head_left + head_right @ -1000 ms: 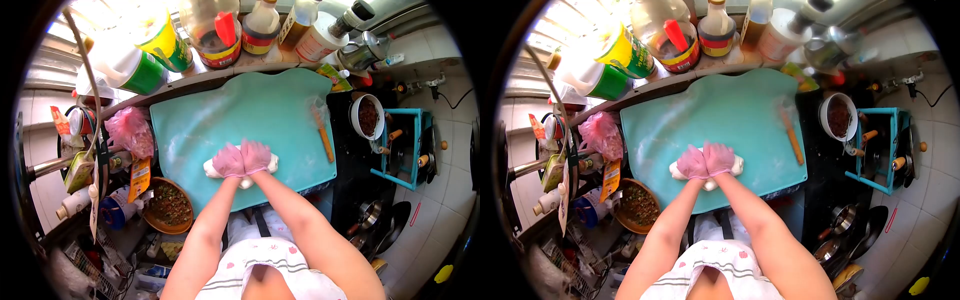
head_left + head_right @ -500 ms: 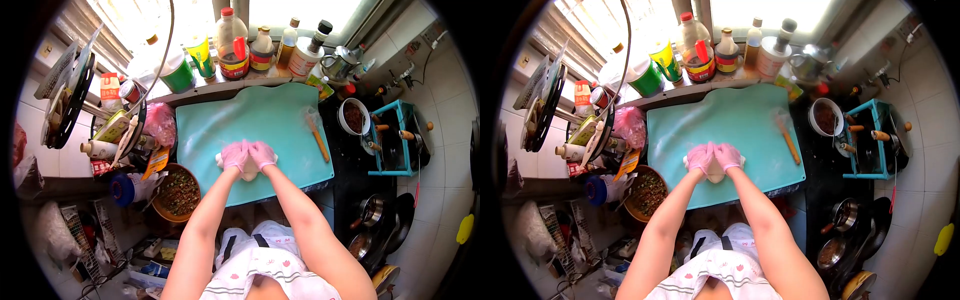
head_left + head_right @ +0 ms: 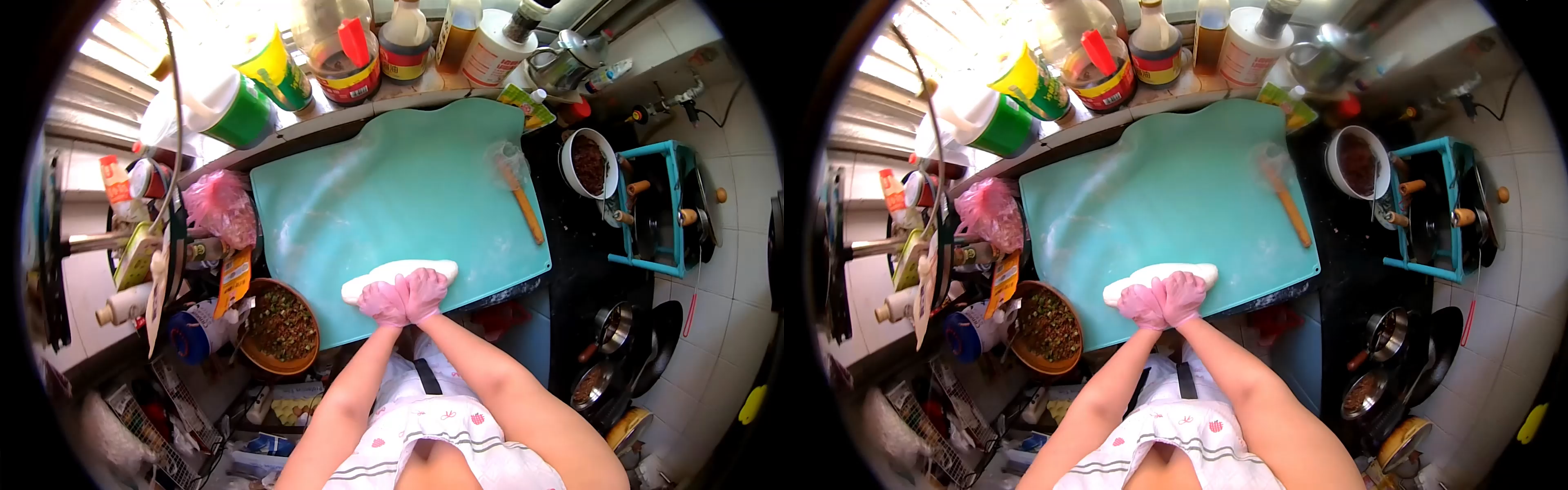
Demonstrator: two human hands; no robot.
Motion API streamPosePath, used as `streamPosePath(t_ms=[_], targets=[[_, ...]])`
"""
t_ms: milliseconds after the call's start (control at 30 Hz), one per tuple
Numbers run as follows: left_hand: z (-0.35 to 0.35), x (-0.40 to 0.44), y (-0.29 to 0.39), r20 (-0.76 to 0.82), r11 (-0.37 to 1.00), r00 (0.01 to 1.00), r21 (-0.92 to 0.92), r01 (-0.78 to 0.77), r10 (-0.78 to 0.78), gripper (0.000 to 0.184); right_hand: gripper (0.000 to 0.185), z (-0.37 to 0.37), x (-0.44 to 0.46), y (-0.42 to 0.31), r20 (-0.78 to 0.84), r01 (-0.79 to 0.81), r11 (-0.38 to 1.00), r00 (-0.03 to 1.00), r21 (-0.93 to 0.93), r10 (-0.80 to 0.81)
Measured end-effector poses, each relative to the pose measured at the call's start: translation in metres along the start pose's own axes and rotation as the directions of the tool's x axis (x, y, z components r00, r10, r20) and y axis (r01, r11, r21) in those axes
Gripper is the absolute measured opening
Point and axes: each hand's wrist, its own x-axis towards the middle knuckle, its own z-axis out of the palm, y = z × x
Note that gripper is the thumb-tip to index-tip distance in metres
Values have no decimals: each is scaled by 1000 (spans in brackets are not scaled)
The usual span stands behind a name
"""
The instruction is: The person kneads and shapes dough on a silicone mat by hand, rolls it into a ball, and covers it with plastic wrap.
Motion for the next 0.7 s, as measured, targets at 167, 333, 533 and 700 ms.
streamPosePath(t_ms=[167,333,533,700], targets=[[-13,58,18,263,992,958,-23,127,-116,42,24,14,49,5,144,-66,998,987,-22,68],[-11,91,19,227,981,960,66,-182,163,41,27,25,83,11,356,-183,983,918,-3,172],[16,115,14,216,987,964,-19,162,-154,31,31,42,118,12,446,-272,958,849,-89,283],[25,133,15,159,994,983,-40,99,-91,37,29,61,127,14,176,-314,947,930,-73,322]])
